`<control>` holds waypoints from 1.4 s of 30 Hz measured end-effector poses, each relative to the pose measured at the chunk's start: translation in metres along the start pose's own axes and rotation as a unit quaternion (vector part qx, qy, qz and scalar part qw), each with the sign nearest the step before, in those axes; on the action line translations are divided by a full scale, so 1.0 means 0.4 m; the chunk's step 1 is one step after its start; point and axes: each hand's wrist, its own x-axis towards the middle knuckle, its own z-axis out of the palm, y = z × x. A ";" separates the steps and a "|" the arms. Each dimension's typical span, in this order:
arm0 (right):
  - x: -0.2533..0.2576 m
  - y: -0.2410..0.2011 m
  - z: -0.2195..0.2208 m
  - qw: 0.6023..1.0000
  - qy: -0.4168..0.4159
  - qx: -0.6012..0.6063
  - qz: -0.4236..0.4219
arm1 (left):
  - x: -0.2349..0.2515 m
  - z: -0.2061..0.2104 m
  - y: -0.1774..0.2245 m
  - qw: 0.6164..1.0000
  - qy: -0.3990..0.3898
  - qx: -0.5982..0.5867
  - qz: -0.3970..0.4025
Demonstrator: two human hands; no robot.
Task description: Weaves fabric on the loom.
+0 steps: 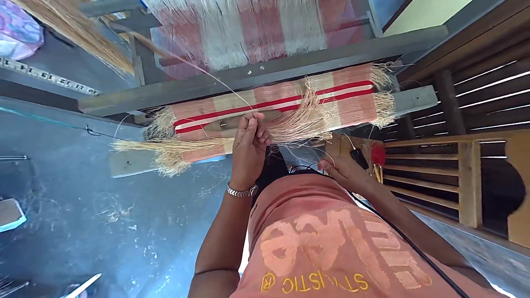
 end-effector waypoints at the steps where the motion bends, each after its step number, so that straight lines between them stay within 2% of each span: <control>1: 0.003 -0.001 -0.001 1.000 -0.001 0.013 -0.006 | -0.003 -0.009 0.003 1.000 0.009 0.000 0.005; 4: 0.012 -0.013 -0.009 0.998 0.006 0.058 -0.028 | -0.022 -0.052 0.015 0.994 0.068 0.073 0.036; 7: 0.023 -0.031 -0.018 0.994 0.009 0.098 -0.050 | -0.061 -0.106 0.008 0.959 0.166 0.220 0.072; 11: 0.046 -0.040 -0.014 0.985 0.016 0.157 -0.065 | -0.123 -0.143 -0.035 0.917 0.224 0.324 0.063; 16: 0.070 -0.041 -0.009 0.981 0.005 0.184 -0.068 | -0.175 -0.118 -0.098 0.943 0.168 0.278 -0.072; 23: 0.075 -0.046 -0.015 0.980 -0.005 0.184 -0.075 | -0.147 -0.072 -0.177 0.964 0.160 0.145 -0.155; 28: 0.067 -0.046 -0.011 0.979 -0.003 0.181 -0.090 | -0.084 -0.023 -0.197 0.978 0.152 0.031 -0.143; 33: 0.055 -0.038 -0.009 0.981 -0.003 0.172 -0.084 | -0.058 0.000 -0.175 0.984 0.129 -0.022 -0.123; 39: 0.050 -0.017 0.000 0.985 -0.012 0.156 -0.073 | -0.073 -0.020 -0.162 0.989 0.114 0.029 -0.085; 42: 0.046 -0.007 -0.006 0.990 -0.015 0.127 -0.060 | -0.103 -0.065 -0.147 0.981 0.130 0.123 -0.068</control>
